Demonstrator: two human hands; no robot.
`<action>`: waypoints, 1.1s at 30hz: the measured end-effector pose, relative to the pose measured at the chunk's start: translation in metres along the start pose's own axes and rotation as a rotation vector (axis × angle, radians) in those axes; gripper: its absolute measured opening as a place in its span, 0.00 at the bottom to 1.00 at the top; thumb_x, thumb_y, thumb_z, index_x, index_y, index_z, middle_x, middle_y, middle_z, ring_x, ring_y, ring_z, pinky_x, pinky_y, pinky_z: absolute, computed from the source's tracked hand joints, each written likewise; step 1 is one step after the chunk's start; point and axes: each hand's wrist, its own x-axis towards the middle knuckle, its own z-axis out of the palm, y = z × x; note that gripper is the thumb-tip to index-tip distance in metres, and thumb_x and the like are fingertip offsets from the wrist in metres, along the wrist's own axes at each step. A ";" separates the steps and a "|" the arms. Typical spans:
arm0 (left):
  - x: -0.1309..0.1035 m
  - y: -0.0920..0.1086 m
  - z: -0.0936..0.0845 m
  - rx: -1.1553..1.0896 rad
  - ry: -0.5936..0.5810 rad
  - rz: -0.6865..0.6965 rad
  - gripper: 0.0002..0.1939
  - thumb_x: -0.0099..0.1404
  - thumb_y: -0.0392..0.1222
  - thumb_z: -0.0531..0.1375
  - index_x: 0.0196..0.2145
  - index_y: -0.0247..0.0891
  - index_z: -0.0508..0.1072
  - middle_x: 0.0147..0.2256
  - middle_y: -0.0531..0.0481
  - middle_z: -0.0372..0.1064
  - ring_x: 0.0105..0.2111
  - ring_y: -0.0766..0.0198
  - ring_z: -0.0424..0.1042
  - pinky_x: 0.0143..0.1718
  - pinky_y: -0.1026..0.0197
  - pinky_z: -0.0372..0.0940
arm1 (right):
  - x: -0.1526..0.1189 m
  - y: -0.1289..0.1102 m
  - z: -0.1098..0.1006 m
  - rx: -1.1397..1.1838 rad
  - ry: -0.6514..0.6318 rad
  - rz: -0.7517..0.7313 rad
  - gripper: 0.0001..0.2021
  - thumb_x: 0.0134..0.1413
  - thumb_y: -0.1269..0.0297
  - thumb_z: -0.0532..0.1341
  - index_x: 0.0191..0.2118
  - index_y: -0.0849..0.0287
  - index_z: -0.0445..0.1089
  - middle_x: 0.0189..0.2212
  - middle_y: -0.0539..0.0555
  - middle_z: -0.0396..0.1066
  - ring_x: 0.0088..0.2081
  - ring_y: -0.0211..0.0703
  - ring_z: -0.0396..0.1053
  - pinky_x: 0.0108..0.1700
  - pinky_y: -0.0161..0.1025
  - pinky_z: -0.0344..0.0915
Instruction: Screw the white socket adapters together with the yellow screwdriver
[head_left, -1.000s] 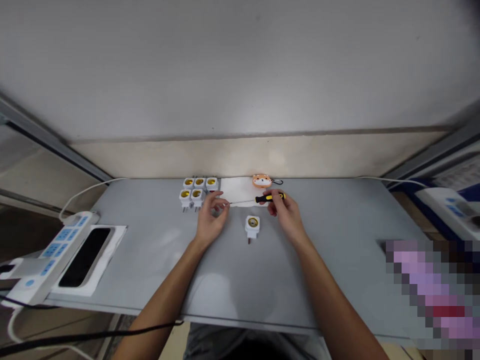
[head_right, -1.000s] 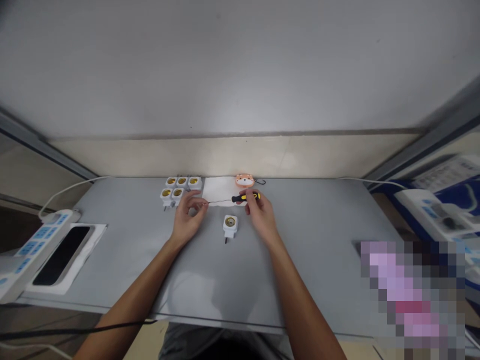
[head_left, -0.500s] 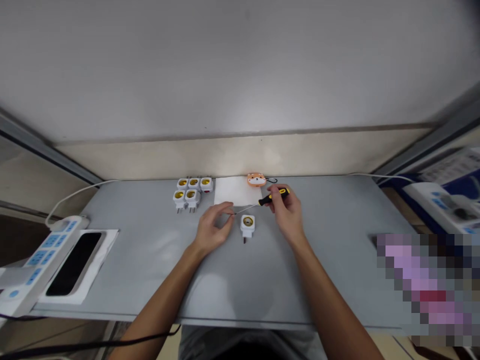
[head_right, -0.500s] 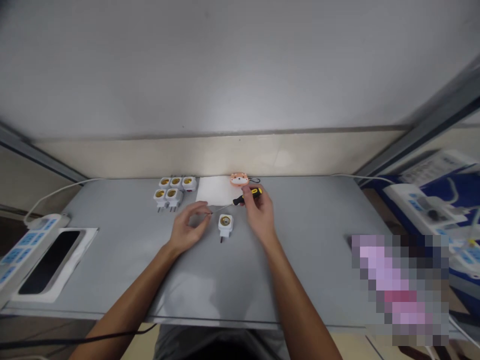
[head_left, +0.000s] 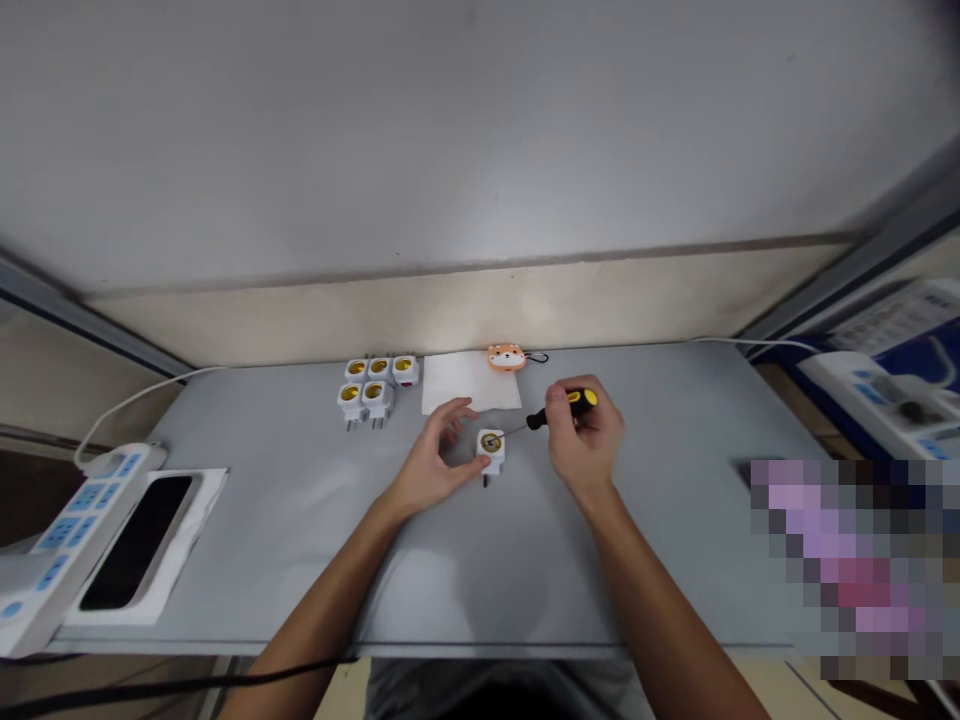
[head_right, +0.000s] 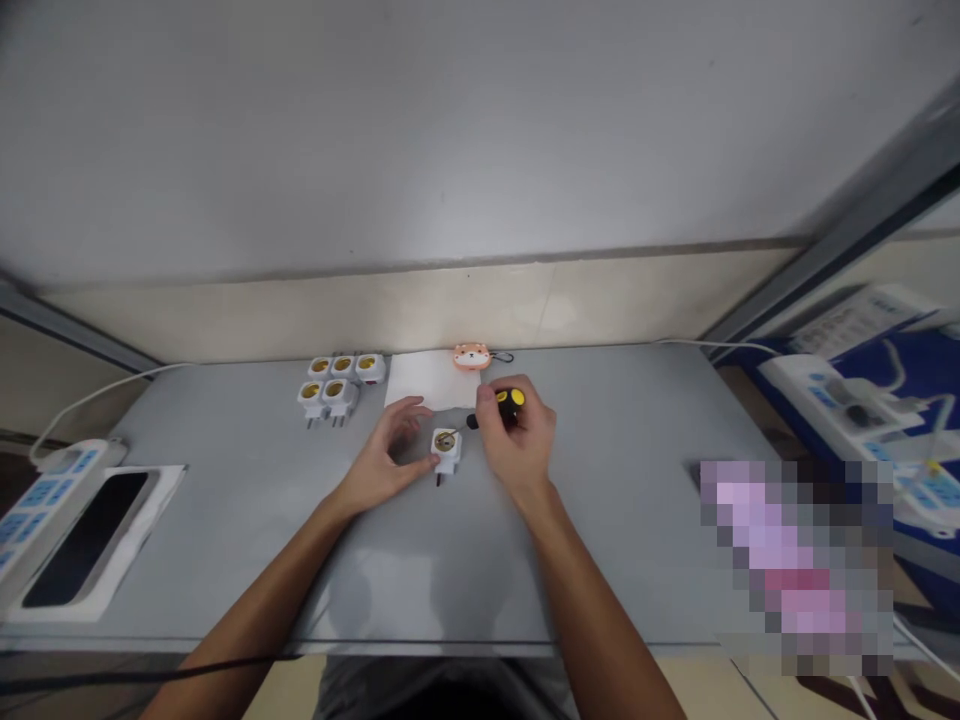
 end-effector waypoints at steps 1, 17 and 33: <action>0.000 -0.001 -0.001 0.014 -0.038 -0.011 0.37 0.62 0.43 0.72 0.65 0.46 0.63 0.55 0.43 0.74 0.48 0.56 0.74 0.50 0.54 0.68 | 0.000 0.000 0.001 -0.005 -0.019 0.000 0.13 0.64 0.52 0.61 0.31 0.54 0.68 0.23 0.48 0.67 0.24 0.38 0.64 0.28 0.36 0.63; -0.002 -0.002 -0.005 -0.125 -0.285 -0.032 0.27 0.73 0.41 0.63 0.67 0.46 0.64 0.59 0.40 0.74 0.62 0.51 0.72 0.64 0.46 0.66 | -0.003 0.003 0.006 -0.100 -0.161 0.030 0.12 0.61 0.54 0.63 0.30 0.54 0.68 0.19 0.45 0.66 0.21 0.35 0.61 0.26 0.34 0.60; -0.005 0.000 -0.003 -0.138 -0.235 -0.004 0.27 0.72 0.38 0.63 0.66 0.47 0.66 0.59 0.40 0.74 0.61 0.50 0.73 0.63 0.44 0.69 | -0.004 0.010 0.007 -0.087 -0.170 0.064 0.11 0.62 0.56 0.61 0.30 0.54 0.66 0.20 0.45 0.64 0.22 0.36 0.60 0.26 0.34 0.59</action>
